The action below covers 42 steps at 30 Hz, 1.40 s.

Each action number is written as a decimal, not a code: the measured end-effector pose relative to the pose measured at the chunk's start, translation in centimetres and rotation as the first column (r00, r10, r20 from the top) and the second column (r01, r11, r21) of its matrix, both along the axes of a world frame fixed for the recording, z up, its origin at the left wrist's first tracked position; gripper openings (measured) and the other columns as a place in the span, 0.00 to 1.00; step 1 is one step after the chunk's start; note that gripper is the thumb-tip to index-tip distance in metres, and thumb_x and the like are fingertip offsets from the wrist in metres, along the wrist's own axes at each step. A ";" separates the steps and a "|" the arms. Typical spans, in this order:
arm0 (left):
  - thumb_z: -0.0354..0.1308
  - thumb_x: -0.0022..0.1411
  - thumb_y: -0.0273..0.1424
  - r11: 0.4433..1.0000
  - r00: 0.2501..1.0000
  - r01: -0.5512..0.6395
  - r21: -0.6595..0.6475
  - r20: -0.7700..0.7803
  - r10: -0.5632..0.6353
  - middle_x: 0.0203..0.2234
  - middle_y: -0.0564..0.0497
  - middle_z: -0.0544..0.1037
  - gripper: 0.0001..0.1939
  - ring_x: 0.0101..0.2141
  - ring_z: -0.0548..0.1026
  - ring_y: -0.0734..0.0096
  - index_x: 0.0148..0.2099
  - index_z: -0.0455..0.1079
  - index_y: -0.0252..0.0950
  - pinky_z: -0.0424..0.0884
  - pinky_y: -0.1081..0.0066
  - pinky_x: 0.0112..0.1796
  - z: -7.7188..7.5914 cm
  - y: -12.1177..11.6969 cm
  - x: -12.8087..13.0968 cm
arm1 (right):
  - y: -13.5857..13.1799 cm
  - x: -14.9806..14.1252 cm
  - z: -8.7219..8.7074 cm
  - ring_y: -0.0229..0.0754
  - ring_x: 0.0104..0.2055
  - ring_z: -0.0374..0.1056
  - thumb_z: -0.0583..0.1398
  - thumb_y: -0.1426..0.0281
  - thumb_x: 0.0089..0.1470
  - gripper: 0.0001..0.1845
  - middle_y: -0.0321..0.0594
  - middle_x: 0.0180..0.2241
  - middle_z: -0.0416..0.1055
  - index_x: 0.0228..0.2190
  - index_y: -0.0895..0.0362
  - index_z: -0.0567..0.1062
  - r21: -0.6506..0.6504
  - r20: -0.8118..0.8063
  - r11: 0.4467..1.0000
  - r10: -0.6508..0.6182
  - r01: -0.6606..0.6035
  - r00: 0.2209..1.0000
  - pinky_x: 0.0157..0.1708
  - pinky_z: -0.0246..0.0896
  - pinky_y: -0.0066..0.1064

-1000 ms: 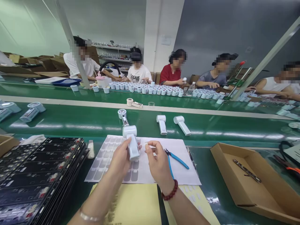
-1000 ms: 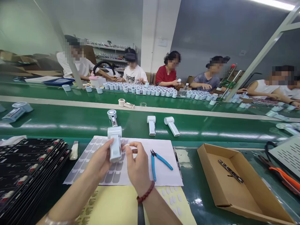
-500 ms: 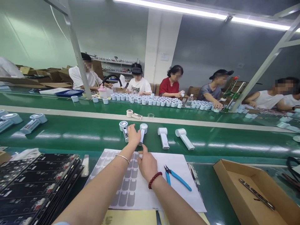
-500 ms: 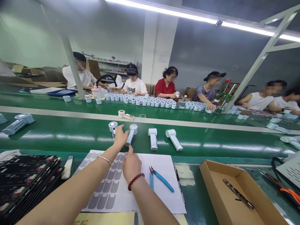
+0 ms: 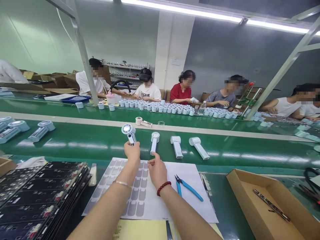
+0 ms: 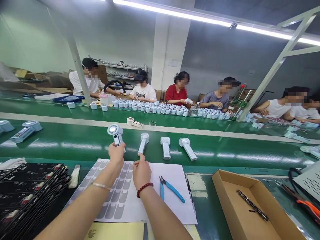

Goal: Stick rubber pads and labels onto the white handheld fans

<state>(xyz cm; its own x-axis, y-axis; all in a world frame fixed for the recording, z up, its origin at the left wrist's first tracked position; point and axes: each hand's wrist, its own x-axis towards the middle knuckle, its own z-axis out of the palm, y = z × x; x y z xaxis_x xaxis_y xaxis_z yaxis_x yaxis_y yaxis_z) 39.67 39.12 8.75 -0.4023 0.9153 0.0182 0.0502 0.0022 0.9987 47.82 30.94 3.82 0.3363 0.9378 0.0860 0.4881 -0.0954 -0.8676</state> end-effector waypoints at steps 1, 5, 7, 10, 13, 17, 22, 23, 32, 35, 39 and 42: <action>0.59 0.65 0.37 1.000 0.996 0.028 0.011 0.089 -0.029 0.48 0.45 0.75 0.17 0.41 0.76 0.63 0.54 0.68 0.35 0.76 0.59 0.40 0.3 -1.5 0.0 | 0.2 0.1 0.0 0.47 0.45 0.73 0.62 0.75 0.60 0.18 0.38 0.38 0.77 0.52 0.58 0.71 0.002 -0.039 1.000 -0.004 0.004 0.999 0.49 0.67 0.46; 0.60 0.61 0.31 0.975 0.907 0.218 0.037 0.362 -0.216 0.30 0.52 0.76 0.09 0.22 0.69 0.76 0.42 0.71 0.33 0.69 0.72 0.26 1.1 -8.9 -1.8 | 0.7 0.4 0.3 0.42 0.39 0.74 0.62 0.67 0.63 0.12 0.38 0.39 0.76 0.47 0.59 0.74 0.022 -0.238 1.000 -0.003 0.008 0.971 0.44 0.71 0.43; 0.57 0.61 0.38 0.947 0.842 0.320 0.011 0.455 -0.290 0.24 0.51 0.75 0.14 0.18 0.66 0.74 0.41 0.73 0.33 0.65 0.72 0.20 1.0 -12.6 -3.7 | -0.1 0.7 1.0 0.42 0.37 0.74 0.62 0.67 0.62 0.12 0.38 0.37 0.76 0.46 0.59 0.73 0.045 -0.344 0.999 0.004 0.012 0.939 0.41 0.72 0.39; 0.58 0.59 0.44 0.913 0.782 0.395 -0.102 0.558 -0.276 0.29 0.44 0.80 0.21 0.20 0.73 0.66 0.45 0.76 0.31 0.71 0.67 0.22 0.4 -16.9 -6.8 | -3.1 1.0 2.4 0.43 0.38 0.74 0.63 0.68 0.57 0.19 0.37 0.34 0.77 0.48 0.58 0.69 0.083 -0.472 0.997 0.031 0.009 0.881 0.35 0.71 0.34; 0.64 0.57 0.32 0.881 0.746 0.418 -0.219 0.637 -0.195 0.41 0.37 0.82 0.14 0.35 0.81 0.55 0.45 0.77 0.29 0.79 0.64 0.34 -0.1 -19.2 -8.8 | -7.9 0.4 3.4 0.43 0.36 0.73 0.66 0.63 0.49 0.28 0.35 0.31 0.77 0.50 0.57 0.67 0.111 -0.564 0.993 0.089 -0.031 0.821 0.30 0.70 0.31; 0.61 0.59 0.20 0.872 0.733 0.339 -0.353 0.680 -0.010 0.27 0.40 0.81 0.04 0.25 0.80 0.65 0.37 0.77 0.27 0.77 0.73 0.26 0.3 -20.2 -9.2 | -14.3 -2.3 3.3 0.42 0.30 0.72 0.70 0.62 0.43 0.32 0.31 0.26 0.75 0.49 0.55 0.68 0.130 -0.694 0.988 0.150 -0.083 0.704 0.25 0.67 0.29; 0.55 0.64 0.20 0.862 0.541 0.301 -0.408 0.817 0.198 0.20 0.48 0.74 0.08 0.16 0.71 0.76 0.33 0.73 0.27 0.72 0.78 0.19 1.6 -20.8 -7.8 | -18.3 -6.0 2.7 0.51 0.53 0.73 0.71 0.67 0.42 0.30 0.33 0.25 0.77 0.48 0.54 0.70 0.155 -0.791 0.986 0.160 -0.060 0.591 0.46 0.70 0.37; 0.54 0.65 0.20 0.856 0.522 0.309 -0.414 0.827 0.211 0.20 0.48 0.74 0.09 0.16 0.71 0.77 0.31 0.71 0.28 0.71 0.79 0.18 1.8 -20.9 -7.7 | -18.5 -6.5 2.9 0.52 0.56 0.72 0.71 0.68 0.42 0.29 0.34 0.25 0.78 0.47 0.54 0.70 0.161 -0.789 0.985 0.167 -0.064 0.592 0.51 0.68 0.40; 0.51 0.68 0.25 0.840 0.416 0.318 -0.439 0.861 0.293 0.21 0.53 0.71 0.10 0.16 0.70 0.82 0.33 0.68 0.32 0.70 0.83 0.19 2.2 -20.9 -7.7 | -18.4 -8.1 4.4 0.53 0.57 0.72 0.68 0.70 0.43 0.24 0.36 0.25 0.80 0.44 0.53 0.70 0.147 -0.761 0.988 0.145 -0.049 0.633 0.59 0.62 0.48; 0.52 0.68 0.25 0.841 0.396 0.314 -0.440 0.866 0.305 0.21 0.53 0.71 0.08 0.16 0.70 0.82 0.34 0.68 0.32 0.70 0.83 0.19 2.2 -20.9 -7.8 | -18.3 -8.3 4.6 0.52 0.57 0.72 0.67 0.70 0.43 0.24 0.35 0.25 0.80 0.45 0.53 0.70 0.132 -0.748 0.990 0.134 -0.051 0.650 0.60 0.61 0.48; 0.52 0.68 0.25 0.844 0.382 0.315 -0.433 0.872 0.305 0.21 0.53 0.71 0.08 0.17 0.70 0.81 0.34 0.68 0.32 0.71 0.82 0.20 1.9 -20.9 -7.9 | -18.2 -8.4 4.8 0.52 0.57 0.72 0.67 0.69 0.44 0.25 0.35 0.25 0.79 0.45 0.53 0.69 0.123 -0.739 0.991 0.125 -0.049 0.662 0.60 0.61 0.48; 0.53 0.67 0.25 0.851 0.374 0.310 -0.424 0.877 0.301 0.21 0.52 0.71 0.07 0.17 0.70 0.80 0.35 0.68 0.31 0.71 0.81 0.20 1.7 -20.8 -7.9 | -18.1 -8.3 4.9 0.52 0.56 0.72 0.67 0.69 0.44 0.24 0.35 0.25 0.79 0.45 0.53 0.70 0.118 -0.731 0.992 0.120 -0.048 0.672 0.60 0.61 0.48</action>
